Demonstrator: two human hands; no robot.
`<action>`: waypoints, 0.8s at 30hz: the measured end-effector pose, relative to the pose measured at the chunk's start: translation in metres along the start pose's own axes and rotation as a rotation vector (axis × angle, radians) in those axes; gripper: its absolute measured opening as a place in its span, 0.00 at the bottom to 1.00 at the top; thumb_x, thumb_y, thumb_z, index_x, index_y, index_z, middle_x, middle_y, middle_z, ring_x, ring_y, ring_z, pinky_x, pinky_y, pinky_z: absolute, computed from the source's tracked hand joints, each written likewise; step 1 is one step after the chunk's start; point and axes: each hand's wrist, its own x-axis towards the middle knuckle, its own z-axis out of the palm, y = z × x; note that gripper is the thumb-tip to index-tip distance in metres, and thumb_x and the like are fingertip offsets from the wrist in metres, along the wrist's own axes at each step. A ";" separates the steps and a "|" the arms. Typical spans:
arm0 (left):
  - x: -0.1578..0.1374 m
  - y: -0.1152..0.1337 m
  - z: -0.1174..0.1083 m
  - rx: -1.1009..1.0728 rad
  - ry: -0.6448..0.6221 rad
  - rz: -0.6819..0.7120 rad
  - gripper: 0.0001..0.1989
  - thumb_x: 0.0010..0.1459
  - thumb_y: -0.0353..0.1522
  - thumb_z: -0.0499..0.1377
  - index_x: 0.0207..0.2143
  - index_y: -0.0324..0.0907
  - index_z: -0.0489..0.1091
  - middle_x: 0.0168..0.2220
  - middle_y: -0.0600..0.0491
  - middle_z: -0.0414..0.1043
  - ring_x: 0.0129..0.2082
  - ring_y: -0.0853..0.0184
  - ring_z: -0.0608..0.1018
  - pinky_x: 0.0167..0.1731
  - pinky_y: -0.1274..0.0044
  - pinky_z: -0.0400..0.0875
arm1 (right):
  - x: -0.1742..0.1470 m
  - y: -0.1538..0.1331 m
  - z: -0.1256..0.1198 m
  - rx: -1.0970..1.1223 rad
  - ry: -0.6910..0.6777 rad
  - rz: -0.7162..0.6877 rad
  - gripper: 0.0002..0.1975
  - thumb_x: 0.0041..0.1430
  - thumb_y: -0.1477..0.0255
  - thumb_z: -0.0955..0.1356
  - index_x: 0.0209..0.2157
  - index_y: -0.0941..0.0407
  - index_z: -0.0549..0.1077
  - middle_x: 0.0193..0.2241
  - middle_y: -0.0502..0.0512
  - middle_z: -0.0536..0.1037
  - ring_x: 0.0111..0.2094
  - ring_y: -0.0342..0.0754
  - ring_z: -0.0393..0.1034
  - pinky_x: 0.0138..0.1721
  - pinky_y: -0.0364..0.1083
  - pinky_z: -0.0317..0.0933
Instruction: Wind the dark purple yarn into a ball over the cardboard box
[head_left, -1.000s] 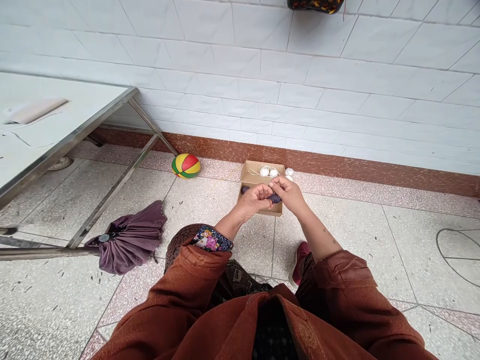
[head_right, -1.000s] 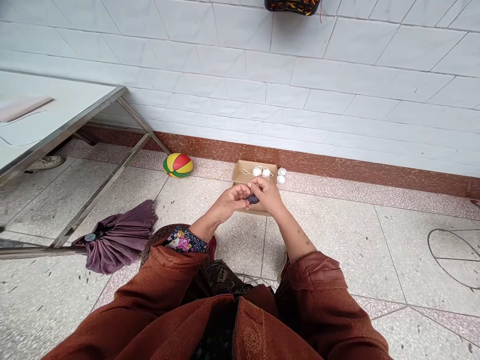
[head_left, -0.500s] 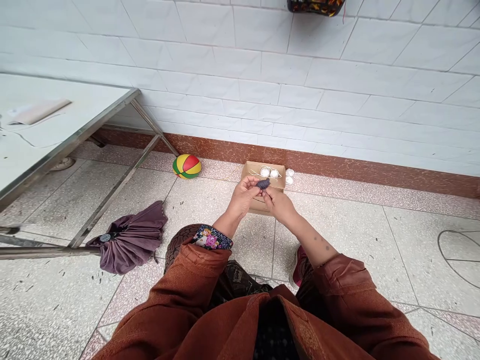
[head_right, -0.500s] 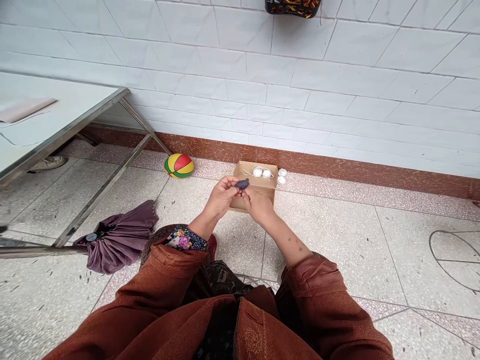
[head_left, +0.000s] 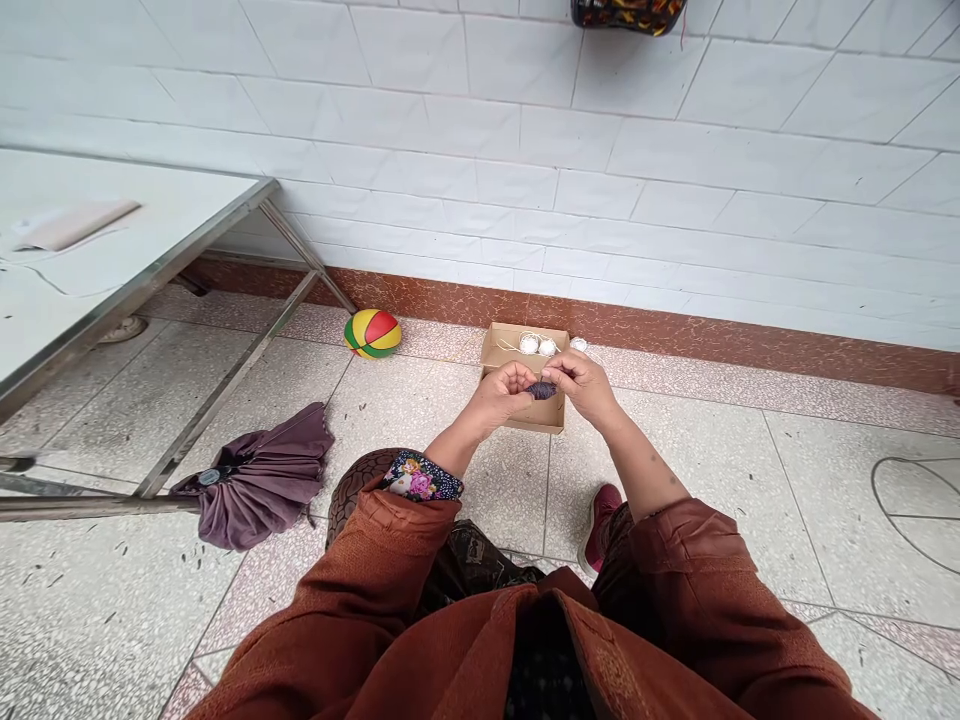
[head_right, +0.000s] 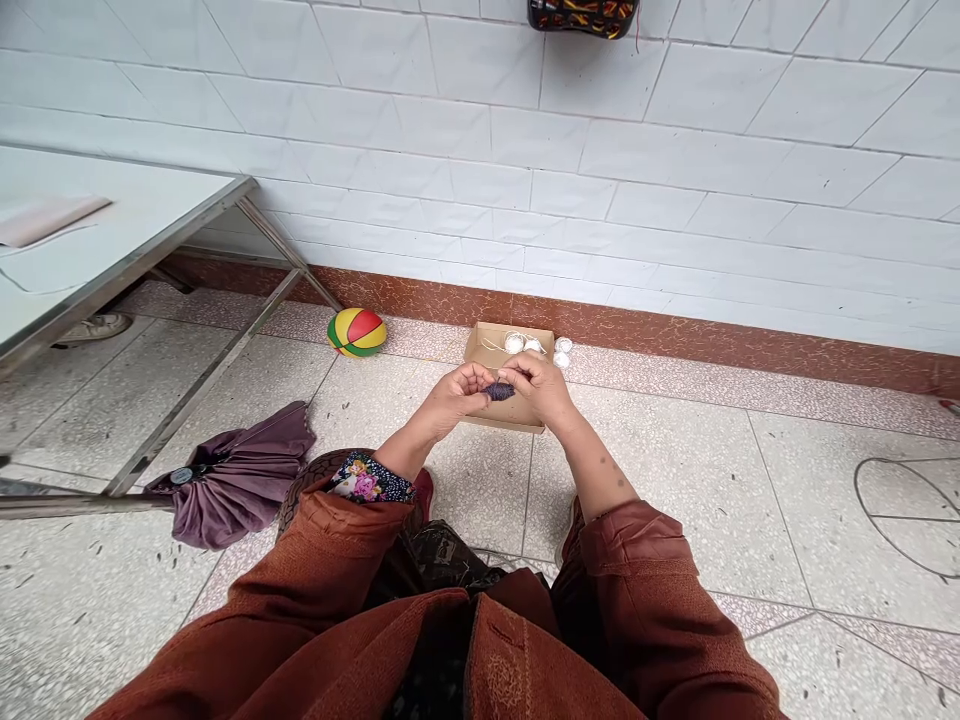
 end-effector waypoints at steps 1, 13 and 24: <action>-0.001 0.001 0.001 -0.054 -0.009 -0.014 0.14 0.44 0.27 0.68 0.36 0.41 0.72 0.32 0.57 0.72 0.30 0.74 0.72 0.32 0.79 0.64 | 0.001 0.004 0.002 0.038 0.001 0.028 0.12 0.64 0.61 0.71 0.29 0.52 0.77 0.30 0.52 0.77 0.35 0.50 0.70 0.41 0.49 0.64; 0.012 -0.006 -0.007 -0.234 0.324 0.147 0.17 0.45 0.28 0.67 0.40 0.42 0.70 0.34 0.57 0.74 0.27 0.75 0.70 0.31 0.79 0.64 | -0.020 -0.001 0.050 -0.022 -0.236 -0.028 0.10 0.71 0.65 0.65 0.38 0.53 0.76 0.36 0.53 0.81 0.36 0.49 0.73 0.42 0.48 0.65; 0.011 -0.010 -0.005 0.058 0.226 0.149 0.20 0.44 0.27 0.68 0.41 0.42 0.70 0.30 0.59 0.70 0.31 0.73 0.71 0.37 0.77 0.66 | -0.009 -0.010 0.007 -0.108 -0.018 -0.216 0.13 0.74 0.64 0.64 0.39 0.51 0.79 0.37 0.56 0.82 0.41 0.53 0.75 0.46 0.51 0.68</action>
